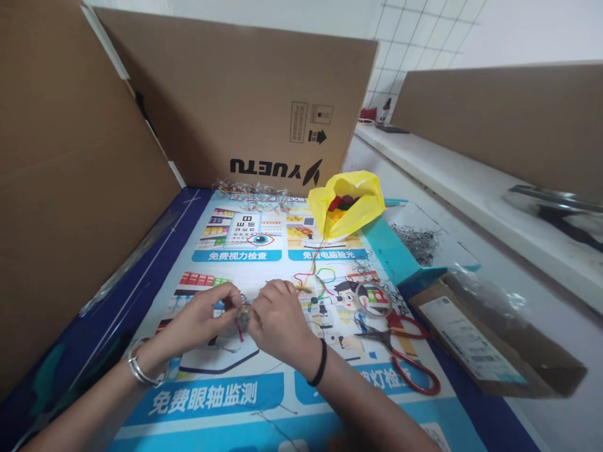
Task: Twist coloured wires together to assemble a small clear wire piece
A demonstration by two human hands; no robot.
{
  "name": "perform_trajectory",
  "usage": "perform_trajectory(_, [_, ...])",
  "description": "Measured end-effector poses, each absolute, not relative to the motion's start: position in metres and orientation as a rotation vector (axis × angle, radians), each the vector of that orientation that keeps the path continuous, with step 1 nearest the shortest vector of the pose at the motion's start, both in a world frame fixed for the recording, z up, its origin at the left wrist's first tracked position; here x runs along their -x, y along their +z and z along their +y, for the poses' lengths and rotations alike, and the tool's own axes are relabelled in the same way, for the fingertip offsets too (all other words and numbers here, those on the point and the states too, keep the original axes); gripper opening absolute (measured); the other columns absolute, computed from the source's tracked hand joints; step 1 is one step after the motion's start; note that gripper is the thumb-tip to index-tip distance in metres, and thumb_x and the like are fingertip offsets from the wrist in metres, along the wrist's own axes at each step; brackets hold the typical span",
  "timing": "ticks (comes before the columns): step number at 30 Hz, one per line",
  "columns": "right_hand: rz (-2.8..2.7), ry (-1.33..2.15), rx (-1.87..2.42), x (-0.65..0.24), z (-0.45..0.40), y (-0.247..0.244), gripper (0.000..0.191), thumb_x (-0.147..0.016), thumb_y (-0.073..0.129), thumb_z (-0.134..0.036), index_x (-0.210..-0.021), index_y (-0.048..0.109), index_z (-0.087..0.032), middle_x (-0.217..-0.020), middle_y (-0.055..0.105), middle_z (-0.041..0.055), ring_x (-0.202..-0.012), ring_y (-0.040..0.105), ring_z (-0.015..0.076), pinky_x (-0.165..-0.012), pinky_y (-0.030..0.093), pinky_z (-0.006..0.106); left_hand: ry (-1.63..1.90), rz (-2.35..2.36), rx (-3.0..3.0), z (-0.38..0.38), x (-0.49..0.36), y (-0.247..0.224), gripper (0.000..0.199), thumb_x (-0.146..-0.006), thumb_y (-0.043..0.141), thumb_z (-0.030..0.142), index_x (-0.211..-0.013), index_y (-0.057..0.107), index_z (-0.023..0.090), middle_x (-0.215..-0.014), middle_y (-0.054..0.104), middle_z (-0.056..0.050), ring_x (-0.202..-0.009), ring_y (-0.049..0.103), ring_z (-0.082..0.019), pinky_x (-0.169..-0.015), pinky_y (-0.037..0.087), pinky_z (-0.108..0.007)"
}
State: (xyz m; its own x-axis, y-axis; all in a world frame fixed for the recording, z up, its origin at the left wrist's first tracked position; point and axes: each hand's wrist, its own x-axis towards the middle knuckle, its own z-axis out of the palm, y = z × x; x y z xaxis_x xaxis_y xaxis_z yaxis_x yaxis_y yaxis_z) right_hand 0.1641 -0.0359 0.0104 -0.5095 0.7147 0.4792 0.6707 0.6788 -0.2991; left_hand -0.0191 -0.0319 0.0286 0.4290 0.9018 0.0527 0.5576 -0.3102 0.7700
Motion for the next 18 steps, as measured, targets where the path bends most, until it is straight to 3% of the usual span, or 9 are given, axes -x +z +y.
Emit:
perform_trajectory(6, [-2.304,0.131,1.056,-0.1633,-0.0382,0.0096,0.015,-0.077,0.057,-0.03,-0.073,0.061,-0.016,-0.077,0.057,0.0063,-0.085,0.046,0.0224,-0.077,0.034,0.037,0.643,1.243,-2.002,-0.0322,0.0179,0.0297,0.005,-0.077,0.049,0.016,-0.073,0.051,0.019,-0.07,0.056,0.003,-0.066,0.05,-0.012,-0.062,0.038,-0.024])
perform_trajectory(18, [-2.303,0.076,1.125,-0.1584,-0.0405,0.0078,0.012,-0.071,0.059,-0.024,-0.077,0.062,-0.015,-0.08,0.058,0.0069,-0.088,0.047,0.024,-0.08,0.035,0.039,0.665,1.233,-1.938,-0.0323,0.0167,0.0304,0.008,-0.074,0.048,0.014,-0.072,0.054,0.018,-0.07,0.059,0.002,-0.066,0.053,-0.012,-0.063,0.041,-0.024])
